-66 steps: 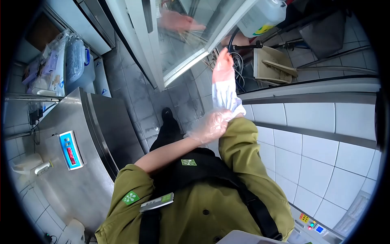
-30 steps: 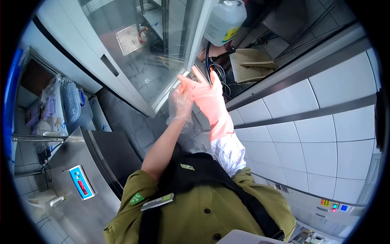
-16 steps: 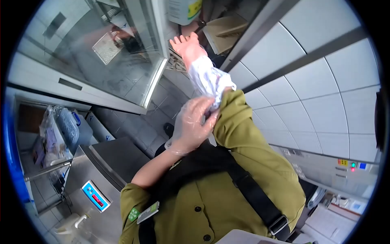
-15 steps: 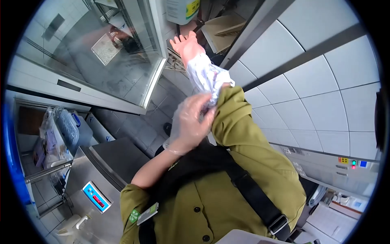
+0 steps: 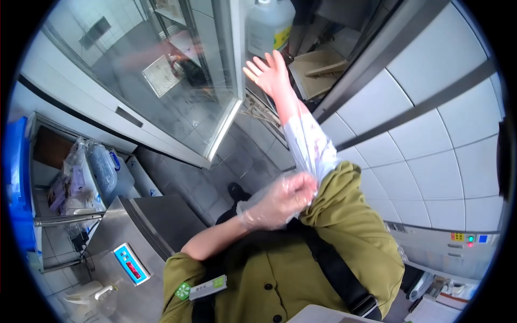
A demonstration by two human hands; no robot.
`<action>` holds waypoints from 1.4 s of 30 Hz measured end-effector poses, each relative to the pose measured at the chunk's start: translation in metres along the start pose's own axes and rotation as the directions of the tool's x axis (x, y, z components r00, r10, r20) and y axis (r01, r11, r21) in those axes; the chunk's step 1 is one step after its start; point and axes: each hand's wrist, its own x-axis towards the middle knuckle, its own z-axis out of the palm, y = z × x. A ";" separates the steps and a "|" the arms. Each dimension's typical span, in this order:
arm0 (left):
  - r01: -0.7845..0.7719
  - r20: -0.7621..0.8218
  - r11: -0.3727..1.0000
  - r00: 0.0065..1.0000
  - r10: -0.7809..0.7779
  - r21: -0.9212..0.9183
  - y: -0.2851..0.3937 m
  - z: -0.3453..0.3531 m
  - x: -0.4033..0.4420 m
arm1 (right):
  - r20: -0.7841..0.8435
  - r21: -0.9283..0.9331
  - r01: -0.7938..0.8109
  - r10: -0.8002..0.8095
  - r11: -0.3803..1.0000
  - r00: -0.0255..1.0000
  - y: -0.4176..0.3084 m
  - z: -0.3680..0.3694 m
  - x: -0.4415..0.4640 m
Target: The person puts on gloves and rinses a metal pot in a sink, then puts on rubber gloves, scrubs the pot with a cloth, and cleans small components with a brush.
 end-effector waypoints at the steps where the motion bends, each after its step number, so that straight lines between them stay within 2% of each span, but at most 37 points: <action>1: 0.046 0.023 0.999 0.999 -0.046 -0.020 -0.003 -0.002 -0.003 | 0.026 0.070 0.070 -0.072 0.995 0.997 0.003 -0.003 0.002; 3: 0.053 0.024 0.998 0.998 -0.053 0.021 -0.007 -0.007 -0.007 | -0.028 0.219 0.173 -0.171 0.960 0.985 0.004 -0.018 0.004; 4: 0.189 0.014 0.976 0.982 -0.189 -0.110 -0.015 -0.008 -0.010 | -0.121 0.293 0.215 -0.186 0.932 0.975 0.006 -0.029 0.003; 5: 0.223 0.043 0.957 0.975 -0.219 -0.185 -0.020 -0.011 -0.012 | -0.160 0.390 0.197 -0.145 0.900 0.977 0.007 -0.054 0.007; 7: 0.287 0.114 0.901 0.958 -0.264 -0.324 -0.029 -0.018 -0.013 | 0.070 0.191 0.189 -0.205 0.963 0.976 0.014 -0.121 0.017; 8: 0.232 0.092 0.918 0.973 -0.214 -0.323 -0.044 -0.024 -0.016 | -0.187 0.066 0.199 -0.184 0.978 0.965 0.016 -0.105 -0.002; 9: 0.228 0.072 0.949 0.973 -0.218 -0.218 -0.047 -0.036 -0.012 | -0.431 -0.052 0.175 -0.180 0.983 0.884 0.019 -0.086 -0.020; 11: 0.229 0.042 0.973 0.972 -0.229 0.002 -0.048 -0.064 -0.012 | -0.428 0.049 0.085 -0.056 0.995 0.902 0.023 -0.178 -0.019; 12: 0.290 -0.091 0.932 0.945 -0.315 -0.216 -0.056 -0.075 -0.017 | -0.640 -0.004 0.072 -0.058 0.997 0.766 0.024 -0.175 -0.022; 13: 0.226 -0.154 0.939 0.950 -0.272 -0.259 -0.059 -0.098 -0.020 | -0.810 -0.045 0.046 -0.064 0.998 0.583 0.025 -0.172 -0.024; 14: 0.267 -0.310 0.898 0.871 -0.381 -0.351 -0.063 -0.117 -0.025 | -0.856 -0.069 0.092 -0.106 0.993 0.505 0.027 -0.184 -0.021; 15: 0.280 -0.447 0.852 0.755 -0.480 -0.443 -0.067 -0.134 -0.028 | -0.849 -0.087 0.086 -0.119 0.992 0.515 0.028 -0.211 -0.018; 17: 0.265 -0.543 0.819 0.639 -0.544 -0.508 -0.070 -0.163 -0.035 | -0.839 -0.243 0.052 -0.237 0.968 0.490 0.035 -0.207 -0.023; 18: 0.253 -0.521 0.813 0.659 -0.542 -0.525 -0.083 -0.178 -0.045 | -0.814 -0.288 0.035 -0.264 0.957 0.517 0.035 -0.218 -0.021; 19: 0.292 -0.529 0.806 0.632 -0.566 -0.515 -0.088 -0.180 -0.051 | -0.776 -0.339 0.016 -0.289 0.941 0.561 0.034 -0.238 -0.016; 20: 0.328 -0.538 0.800 0.605 -0.587 -0.503 -0.091 -0.183 -0.056 | -0.663 -0.408 0.017 -0.309 0.913 0.681 0.032 -0.278 -0.008; 21: 0.361 -0.548 0.793 0.579 -0.604 -0.491 -0.094 -0.186 -0.059 | -0.427 -0.519 0.088 -0.347 0.850 0.835 0.029 -0.334 0.002; 22: 0.401 -0.565 0.792 0.555 -0.610 -0.461 -0.096 -0.185 -0.059 | -0.142 -0.606 0.218 -0.374 0.765 0.917 0.026 -0.384 0.010; 23: 0.438 -0.582 0.789 0.533 -0.614 -0.431 -0.101 -0.183 -0.060 | -0.292 -0.477 0.051 -0.214 0.877 0.932 0.015 -0.380 0.016; 24: 0.393 -0.535 0.695 0.448 -0.716 -0.601 -0.127 -0.191 -0.065 | -0.244 -0.404 0.022 -0.131 0.914 0.961 0.013 -0.381 0.037; 25: 0.332 -0.553 0.709 0.454 -0.698 -0.622 -0.126 -0.188 -0.061 | -0.193 -0.333 -0.021 -0.046 0.943 0.980 0.012 -0.384 0.058; 26: 0.337 -0.547 0.677 0.408 -0.732 -0.655 -0.131 -0.190 -0.056 | -0.141 -0.268 -0.075 0.038 0.961 0.989 0.011 -0.382 0.079; 27: 0.336 -0.538 0.643 0.358 -0.763 -0.688 -0.137 -0.192 -0.049 | -0.164 -0.345 -0.071 0.014 0.936 0.986 0.005 -0.383 0.094; 28: 0.295 -0.547 0.641 0.345 -0.763 -0.708 -0.133 -0.189 -0.039 | -0.182 -0.486 -0.016 -0.083 0.874 0.980 0.003 -0.385 0.107; 29: 0.247 -0.559 0.643 0.336 -0.758 -0.725 -0.135 -0.188 -0.027 | -0.194 -0.732 0.014 -0.229 0.681 0.954 0.000 -0.386 0.120; 30: 0.208 -0.541 0.618 0.330 -0.774 -0.758 -0.152 -0.192 -0.027 | -0.112 -0.976 -0.026 -0.395 0.216 0.912 -0.002 -0.388 0.133; 31: 0.220 -0.572 0.616 0.237 -0.786 -0.756 -0.154 -0.191 -0.014 | 0.005 -0.962 -0.141 -0.529 -0.234 0.849 -0.004 -0.390 0.149; 32: 0.180 -0.574 0.615 0.233 -0.785 -0.768 -0.163 -0.192 -0.007 | 0.148 -0.856 -0.198 -0.593 -0.478 0.792 -0.005 -0.394 0.164; 33: 0.138 -0.574 0.610 0.228 -0.786 -0.780 -0.174 -0.194 -0.002 | 0.281 -0.752 -0.235 -0.622 -0.615 0.731 -0.008 -0.398 0.178; 34: 0.132 -0.564 0.594 0.205 -0.800 -0.794 -0.184 -0.197 0.003 | 0.387 -0.663 -0.267 -0.625 -0.699 0.678 -0.012 -0.406 0.194; 35: 0.141 -0.559 0.580 0.163 -0.813 -0.802 -0.195 -0.201 0.007 | 0.295 -0.720 -0.318 -0.686 -0.617 0.665 -0.021 -0.391 0.202; 37: 0.150 -0.557 0.563 0.081 -0.827 -0.813 -0.217 -0.211 0.008 | 0.182 -0.734 -0.395 -0.720 -0.552 0.669 -0.031 -0.402 0.229; 38: 0.104 -0.520 0.543 0.187 -0.833 -0.833 -0.239 -0.219 -0.008 | 0.133 -0.731 -0.432 -0.731 -0.529 0.669 -0.037 -0.408 0.244; 39: 0.096 -0.551 0.561 0.116 -0.826 -0.822 -0.259 -0.222 -0.020 | 0.094 -0.726 -0.462 -0.738 -0.510 0.668 -0.040 -0.416 0.257; 41: 0.111 -0.562 0.568 0.084 -0.823 -0.815 -0.299 -0.232 -0.049 | 0.033 -0.718 -0.506 -0.750 -0.478 0.661 -0.046 -0.430 0.281; 42: 0.102 -0.629 0.620 -0.112 -0.770 -0.778 -0.295 -0.227 -0.028 | 0.009 -0.712 -0.527 -0.755 -0.465 0.655 -0.049 -0.437 0.293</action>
